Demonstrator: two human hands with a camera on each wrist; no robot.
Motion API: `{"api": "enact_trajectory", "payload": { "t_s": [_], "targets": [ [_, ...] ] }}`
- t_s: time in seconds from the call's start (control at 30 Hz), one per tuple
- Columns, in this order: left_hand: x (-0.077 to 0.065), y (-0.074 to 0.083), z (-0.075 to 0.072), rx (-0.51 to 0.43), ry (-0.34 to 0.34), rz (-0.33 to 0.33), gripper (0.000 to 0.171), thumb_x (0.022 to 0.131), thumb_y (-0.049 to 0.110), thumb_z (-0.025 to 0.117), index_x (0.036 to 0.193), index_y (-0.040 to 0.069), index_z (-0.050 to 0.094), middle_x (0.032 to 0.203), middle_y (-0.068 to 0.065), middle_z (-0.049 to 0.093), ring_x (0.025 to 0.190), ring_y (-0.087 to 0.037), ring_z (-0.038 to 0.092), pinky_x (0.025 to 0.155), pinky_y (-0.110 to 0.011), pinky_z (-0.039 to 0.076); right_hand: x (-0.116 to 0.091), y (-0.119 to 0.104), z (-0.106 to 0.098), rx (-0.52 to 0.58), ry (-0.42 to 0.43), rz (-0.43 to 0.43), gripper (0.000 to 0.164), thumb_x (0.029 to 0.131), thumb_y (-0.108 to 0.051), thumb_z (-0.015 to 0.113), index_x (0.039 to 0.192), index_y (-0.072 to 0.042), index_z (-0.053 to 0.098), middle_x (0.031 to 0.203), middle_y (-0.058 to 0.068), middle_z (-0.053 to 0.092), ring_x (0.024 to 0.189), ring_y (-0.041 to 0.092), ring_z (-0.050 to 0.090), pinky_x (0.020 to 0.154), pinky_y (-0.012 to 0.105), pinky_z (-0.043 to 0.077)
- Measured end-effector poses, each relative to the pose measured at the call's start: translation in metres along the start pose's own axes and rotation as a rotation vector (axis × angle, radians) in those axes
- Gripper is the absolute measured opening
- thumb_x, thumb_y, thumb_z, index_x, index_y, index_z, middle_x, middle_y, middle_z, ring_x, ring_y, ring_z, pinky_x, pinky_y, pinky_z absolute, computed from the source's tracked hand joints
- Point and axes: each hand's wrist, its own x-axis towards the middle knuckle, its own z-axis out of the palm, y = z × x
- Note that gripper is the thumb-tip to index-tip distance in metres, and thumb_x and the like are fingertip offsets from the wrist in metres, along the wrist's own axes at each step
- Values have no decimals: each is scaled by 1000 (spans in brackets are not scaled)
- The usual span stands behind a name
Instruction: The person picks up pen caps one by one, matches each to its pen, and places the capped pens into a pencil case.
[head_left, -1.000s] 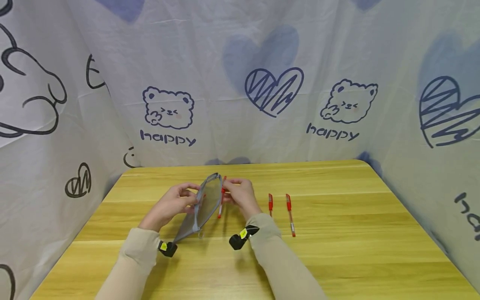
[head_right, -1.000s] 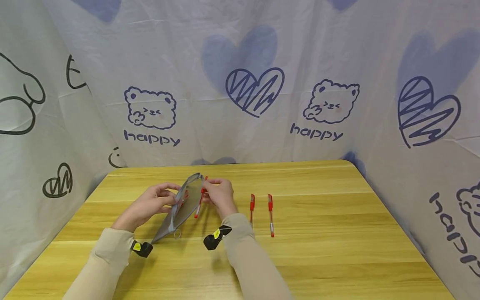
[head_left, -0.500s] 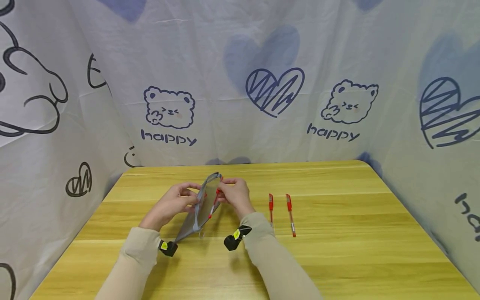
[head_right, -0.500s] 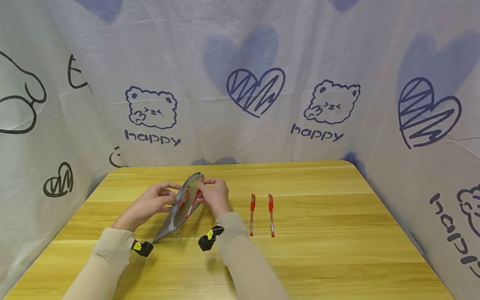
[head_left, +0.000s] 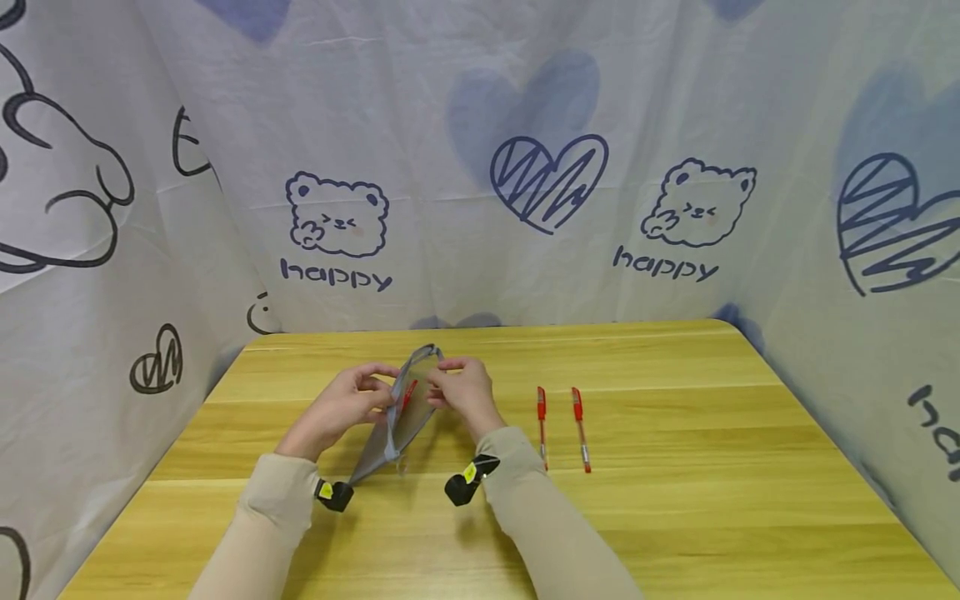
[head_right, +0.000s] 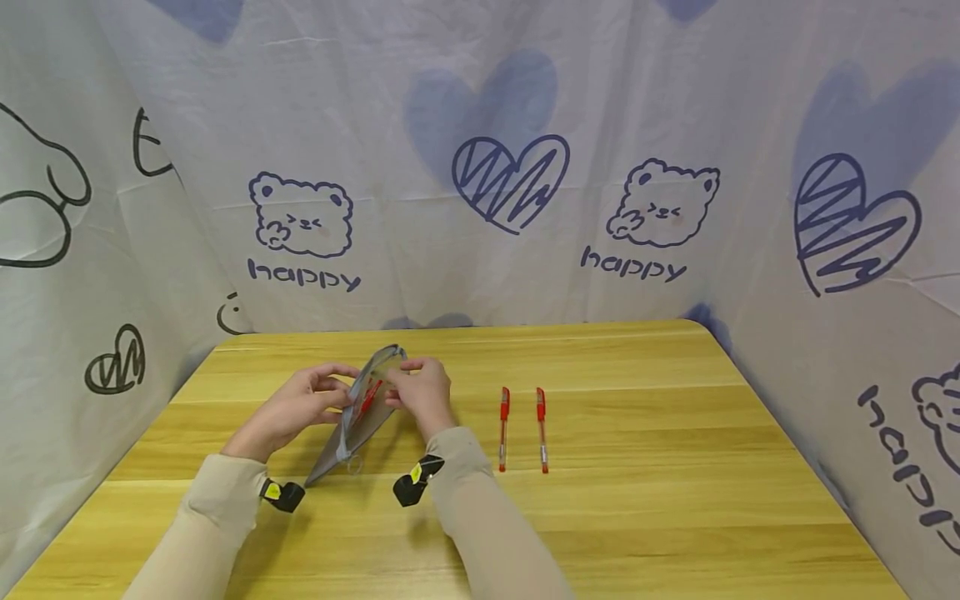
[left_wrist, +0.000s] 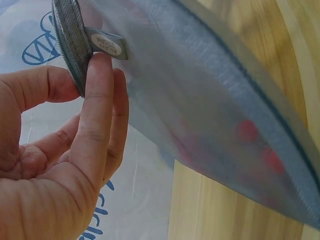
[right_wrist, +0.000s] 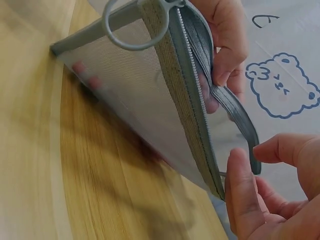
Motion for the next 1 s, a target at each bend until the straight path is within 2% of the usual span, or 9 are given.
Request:
{"api": "enact_trajectory", "payload": {
  "t_s": [0.13,0.23,0.57,0.8,1.0],
  "targets": [
    [0,-1,-1,-3,-2,5,43,106,7,59,148,-3,54,117,-17,68,101,-20,72,97,-49,64,-1,-1,-3,6,-34,7,31,94,-2,70,124,5,65,88,12,71,64,12,69,58,20,61],
    [0,-1,-1,-7,-5,7,44,106,7,59,148,-3,53,116,-17,67,101,-20,72,96,-48,64,-1,-1,-7,9,-72,3,33,94,-2,70,126,4,66,92,15,73,67,13,71,60,22,62],
    [0,-2,-1,-10,-9,9,45,104,5,59,148,-3,53,114,-16,67,100,-20,71,95,-46,64,-2,2,-34,-15,-216,-23,42,98,-5,72,139,0,64,118,20,74,95,23,73,80,30,66],
    [-1,-1,0,-7,-13,4,47,103,3,58,149,-3,52,113,-15,67,100,-20,71,96,-49,63,1,9,-56,-54,-243,-28,45,100,-7,71,143,-2,62,120,14,70,117,38,71,79,28,64],
    [0,-1,1,-11,-16,-5,47,102,2,59,148,-1,53,112,-13,66,98,-20,71,94,-46,64,2,11,-71,-75,-241,-29,42,100,-7,74,140,-5,64,122,15,69,111,33,71,76,27,63]
  ]
}}
